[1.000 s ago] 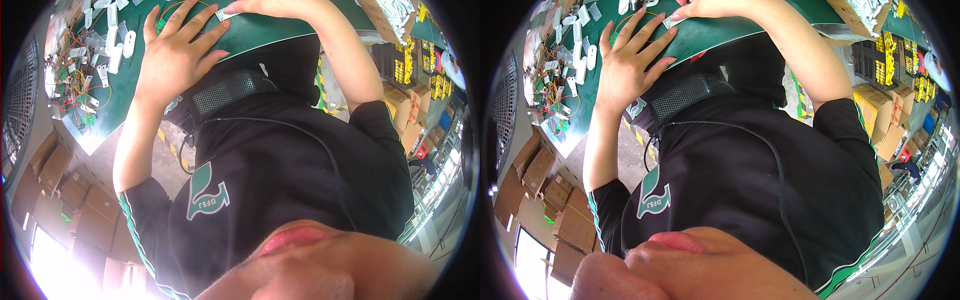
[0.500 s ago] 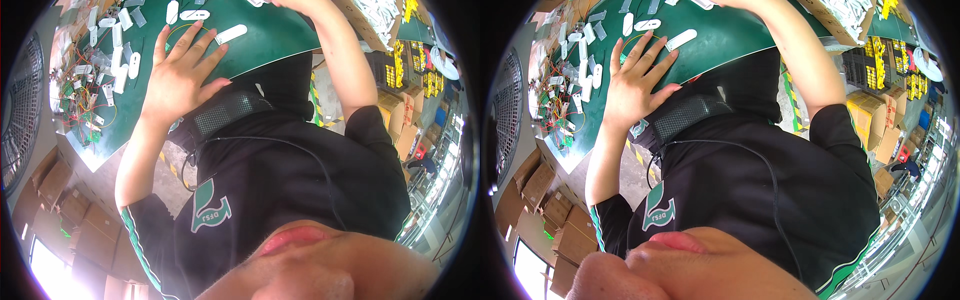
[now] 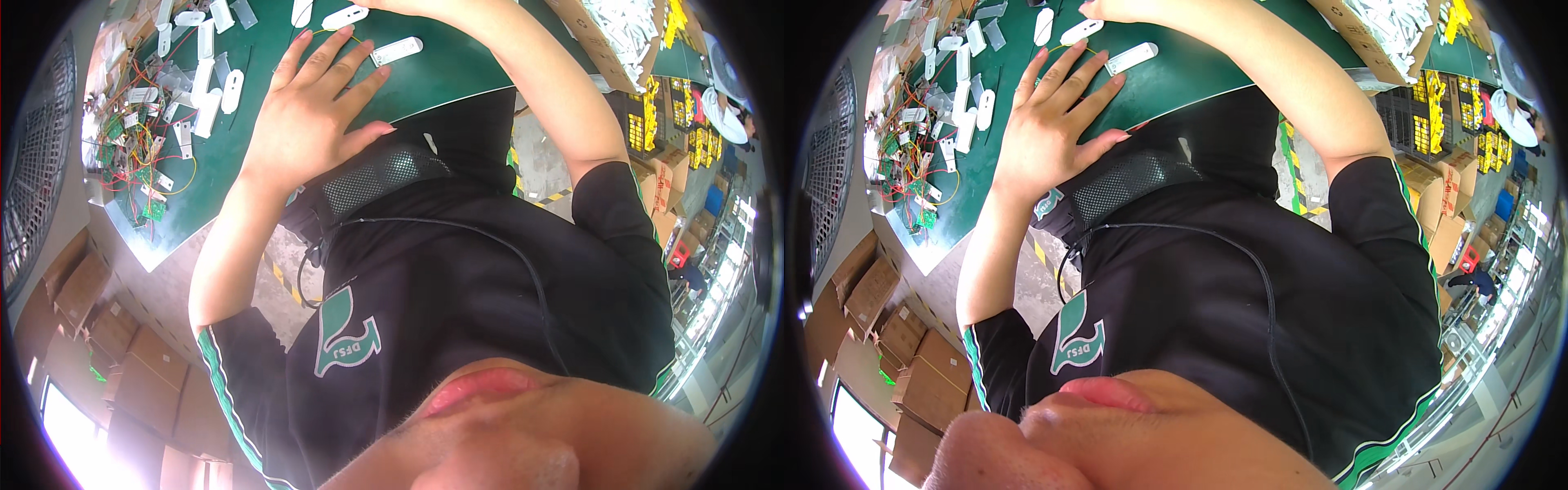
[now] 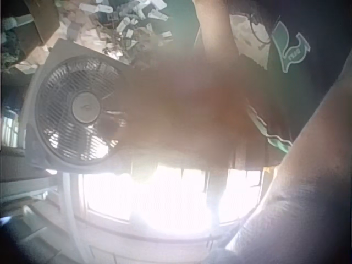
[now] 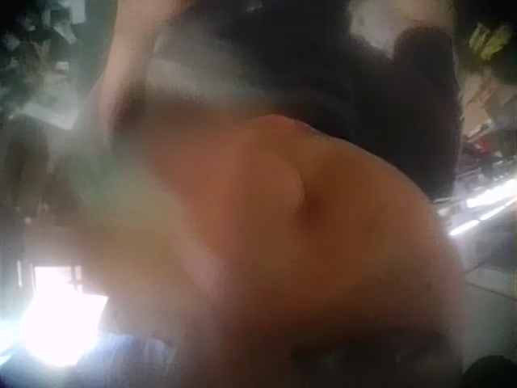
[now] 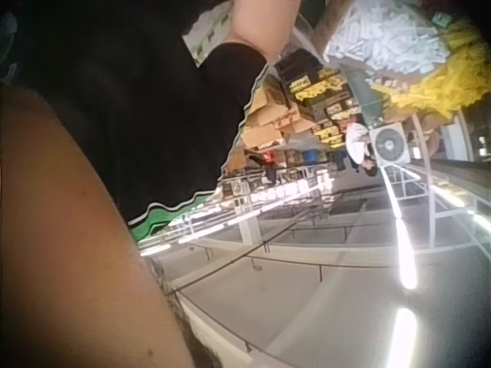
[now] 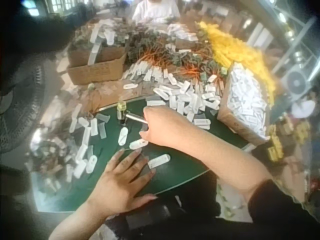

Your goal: The person assembles small lighting components, including LED strips, plastic housings, wiring, and electronic circuits, using a manual press tool or a small hammer at a workbench.

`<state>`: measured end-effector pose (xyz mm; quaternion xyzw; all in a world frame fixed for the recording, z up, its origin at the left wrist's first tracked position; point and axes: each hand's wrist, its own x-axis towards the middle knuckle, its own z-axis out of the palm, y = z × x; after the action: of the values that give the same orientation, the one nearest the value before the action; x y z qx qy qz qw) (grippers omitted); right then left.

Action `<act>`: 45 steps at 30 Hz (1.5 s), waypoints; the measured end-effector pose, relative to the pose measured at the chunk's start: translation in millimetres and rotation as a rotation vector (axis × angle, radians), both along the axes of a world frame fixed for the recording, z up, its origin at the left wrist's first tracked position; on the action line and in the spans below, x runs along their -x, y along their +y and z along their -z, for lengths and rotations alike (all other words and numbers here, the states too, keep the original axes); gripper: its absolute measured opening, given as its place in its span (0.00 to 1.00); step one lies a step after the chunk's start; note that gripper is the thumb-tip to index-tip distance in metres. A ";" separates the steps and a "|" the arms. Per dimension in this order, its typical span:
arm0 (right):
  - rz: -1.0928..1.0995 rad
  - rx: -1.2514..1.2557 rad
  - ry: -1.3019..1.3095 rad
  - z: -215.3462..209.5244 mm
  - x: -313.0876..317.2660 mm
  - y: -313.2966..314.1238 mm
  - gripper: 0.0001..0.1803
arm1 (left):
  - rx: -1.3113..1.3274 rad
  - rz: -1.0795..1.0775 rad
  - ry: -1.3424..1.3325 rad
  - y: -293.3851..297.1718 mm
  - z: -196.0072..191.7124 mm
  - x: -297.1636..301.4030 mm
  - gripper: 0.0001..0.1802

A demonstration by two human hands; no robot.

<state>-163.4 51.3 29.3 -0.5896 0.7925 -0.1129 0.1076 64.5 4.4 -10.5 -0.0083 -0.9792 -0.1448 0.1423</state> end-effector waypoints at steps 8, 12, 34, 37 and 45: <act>0.044 0.100 0.126 2.6 6.0 4.6 0.13 | -0.012 -0.006 0.004 -0.1 1.9 0.1 0.31; 0.102 0.320 0.092 6.3 23.3 14.0 0.11 | -0.018 -0.008 0.008 -0.4 3.6 1.0 0.30; 0.461 -0.120 -1.145 16.0 -6.4 94.9 0.05 | 0.031 -0.031 0.006 3.6 -4.3 3.4 0.28; 0.411 0.000 -1.125 7.8 -1.2 95.1 0.12 | 0.032 -0.032 0.009 3.4 -3.2 2.8 0.28; 0.388 0.201 -0.977 -9.3 15.8 104.8 0.07 | 0.031 -0.022 0.024 3.2 -4.9 3.7 0.28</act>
<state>-179.1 156.1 38.6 -0.3187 0.7298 -0.4672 0.3842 60.8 7.6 -5.6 -0.0017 -0.9795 -0.1277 0.1555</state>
